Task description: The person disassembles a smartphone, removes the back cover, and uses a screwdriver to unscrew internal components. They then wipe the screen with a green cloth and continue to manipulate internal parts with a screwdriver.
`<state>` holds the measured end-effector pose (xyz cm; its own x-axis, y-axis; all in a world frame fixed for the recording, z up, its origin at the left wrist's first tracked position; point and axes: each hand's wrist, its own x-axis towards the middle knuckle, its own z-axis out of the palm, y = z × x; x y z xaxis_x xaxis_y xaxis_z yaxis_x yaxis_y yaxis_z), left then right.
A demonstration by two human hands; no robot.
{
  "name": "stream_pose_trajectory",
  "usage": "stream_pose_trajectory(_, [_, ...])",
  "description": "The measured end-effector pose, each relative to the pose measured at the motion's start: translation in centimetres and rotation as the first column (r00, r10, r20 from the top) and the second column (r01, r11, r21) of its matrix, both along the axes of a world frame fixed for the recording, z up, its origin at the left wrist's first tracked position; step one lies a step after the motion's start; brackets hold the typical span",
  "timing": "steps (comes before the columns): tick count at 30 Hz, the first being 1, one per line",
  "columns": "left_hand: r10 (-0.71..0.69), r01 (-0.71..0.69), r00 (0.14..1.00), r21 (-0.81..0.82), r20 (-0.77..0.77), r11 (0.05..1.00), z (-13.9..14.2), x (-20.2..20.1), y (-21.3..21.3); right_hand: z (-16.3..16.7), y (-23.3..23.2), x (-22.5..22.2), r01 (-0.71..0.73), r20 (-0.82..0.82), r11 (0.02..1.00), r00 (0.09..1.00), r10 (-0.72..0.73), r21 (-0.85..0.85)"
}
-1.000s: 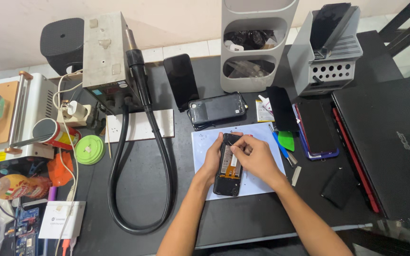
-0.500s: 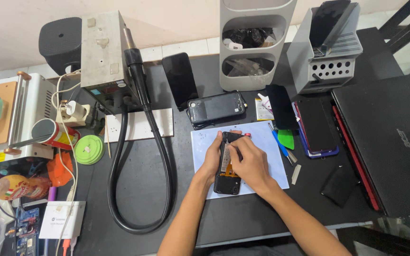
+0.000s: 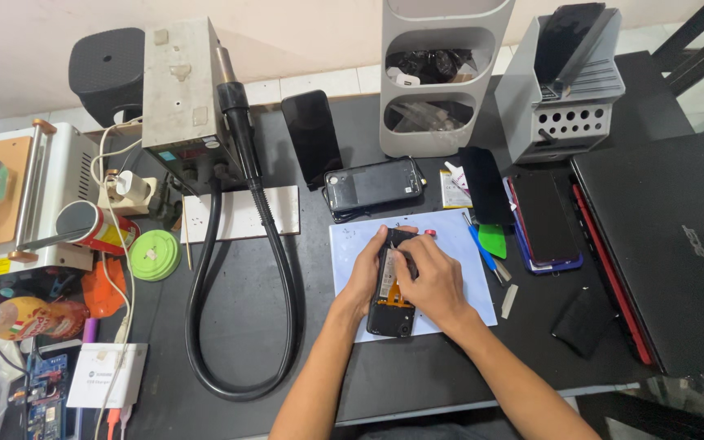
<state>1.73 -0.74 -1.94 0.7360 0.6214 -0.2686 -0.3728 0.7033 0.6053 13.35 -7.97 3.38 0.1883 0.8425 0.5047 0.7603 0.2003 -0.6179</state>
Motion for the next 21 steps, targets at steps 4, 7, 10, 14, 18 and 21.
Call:
stream_pose_trajectory(4, [-0.044,0.043,0.999,-0.045,-0.031,0.998,0.1,0.0,0.0,0.5,0.4,0.3,0.001,0.027,0.998,1.000,-0.003,0.058])
stream_pose_trajectory(7, [-0.035,0.031,0.995,-0.045,-0.094,0.999,0.2,0.0,0.0,0.8,0.6,0.5,0.015,0.094,0.997,0.995,-0.022,0.070])
stream_pose_trajectory(10, [-0.013,0.011,0.998,-0.049,-0.060,0.999,0.3,-0.1,-0.1,1.0,0.8,0.6,0.013,0.119,0.997,0.993,-0.022,0.075])
stream_pose_trajectory(14, [-0.026,0.015,0.992,-0.089,-0.127,0.996,0.1,-0.2,0.1,0.9,0.8,1.0,-0.023,0.058,1.000,0.998,0.023,0.005])
stream_pose_trajectory(18, [-0.029,0.027,0.996,-0.023,-0.089,0.999,-0.3,-0.3,0.1,0.1,0.8,1.7,-0.014,-0.035,0.998,0.999,0.012,-0.057])
stream_pose_trajectory(21, [-0.022,0.020,0.998,-0.027,-0.052,0.999,-0.1,-0.2,0.1,-0.4,0.9,2.1,-0.024,-0.088,0.998,0.996,0.019,-0.049])
